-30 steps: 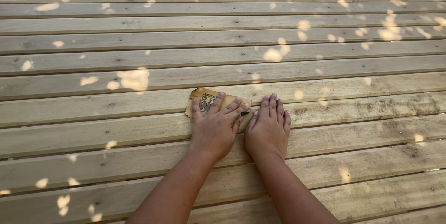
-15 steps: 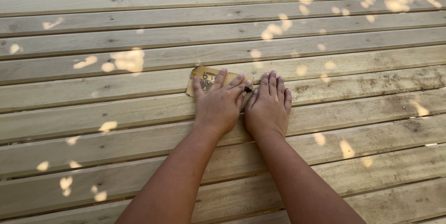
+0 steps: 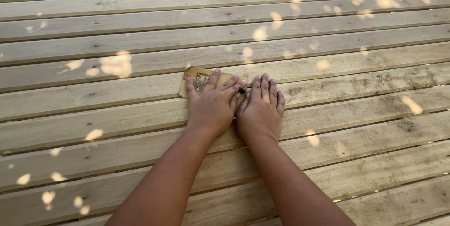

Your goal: The person sands the slatted wooden surface of a large outdoor furniture panel, rubbing a piece of sandpaper by hand back and forth across the planks. They move the sandpaper to different sections of the panel, occasionally repositioning it in their hand, and steady the panel with the other hand.

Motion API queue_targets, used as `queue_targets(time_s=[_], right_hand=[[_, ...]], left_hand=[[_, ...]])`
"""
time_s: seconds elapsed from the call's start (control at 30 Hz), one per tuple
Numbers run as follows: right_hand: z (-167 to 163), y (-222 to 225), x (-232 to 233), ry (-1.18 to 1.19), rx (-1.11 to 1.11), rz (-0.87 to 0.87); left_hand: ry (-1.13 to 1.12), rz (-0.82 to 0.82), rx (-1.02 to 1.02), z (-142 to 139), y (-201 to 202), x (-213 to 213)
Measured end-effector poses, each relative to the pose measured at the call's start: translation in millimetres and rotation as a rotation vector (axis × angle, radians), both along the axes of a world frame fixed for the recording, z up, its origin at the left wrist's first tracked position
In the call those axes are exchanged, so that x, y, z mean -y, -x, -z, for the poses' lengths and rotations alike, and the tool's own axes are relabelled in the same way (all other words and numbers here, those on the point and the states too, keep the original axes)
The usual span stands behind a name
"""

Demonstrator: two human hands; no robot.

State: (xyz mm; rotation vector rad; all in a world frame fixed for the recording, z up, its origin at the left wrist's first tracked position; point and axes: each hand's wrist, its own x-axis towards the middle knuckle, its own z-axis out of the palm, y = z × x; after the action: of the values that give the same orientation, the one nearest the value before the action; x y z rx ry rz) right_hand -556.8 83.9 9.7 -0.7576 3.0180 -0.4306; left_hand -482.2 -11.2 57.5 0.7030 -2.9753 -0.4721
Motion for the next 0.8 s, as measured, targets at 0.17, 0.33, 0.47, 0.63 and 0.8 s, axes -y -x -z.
queue_targets(time_s=[0.17, 0.33, 0.47, 0.63, 0.8], right_hand=[[-2, -1, 1, 0.025, 0.011, 0.007], [-2, -3, 0, -0.033, -0.003, -0.01], [0, -3, 1, -0.056, 0.006, -0.015], [-1, -4, 3, -0.038, 0.005, -0.008], [-5, -2, 2, -0.03, 0.071, 0.012]], left_hand=[[-0.045, -0.023, 0.029, 12, 45, 8], [0.011, -0.192, 0.09, 35, -48, 68], [0.108, -0.514, 0.011, 22, -155, 146], [0.133, -0.495, 0.009, 22, -118, 125], [0.0, -0.065, 0.11, 22, 26, 16]])
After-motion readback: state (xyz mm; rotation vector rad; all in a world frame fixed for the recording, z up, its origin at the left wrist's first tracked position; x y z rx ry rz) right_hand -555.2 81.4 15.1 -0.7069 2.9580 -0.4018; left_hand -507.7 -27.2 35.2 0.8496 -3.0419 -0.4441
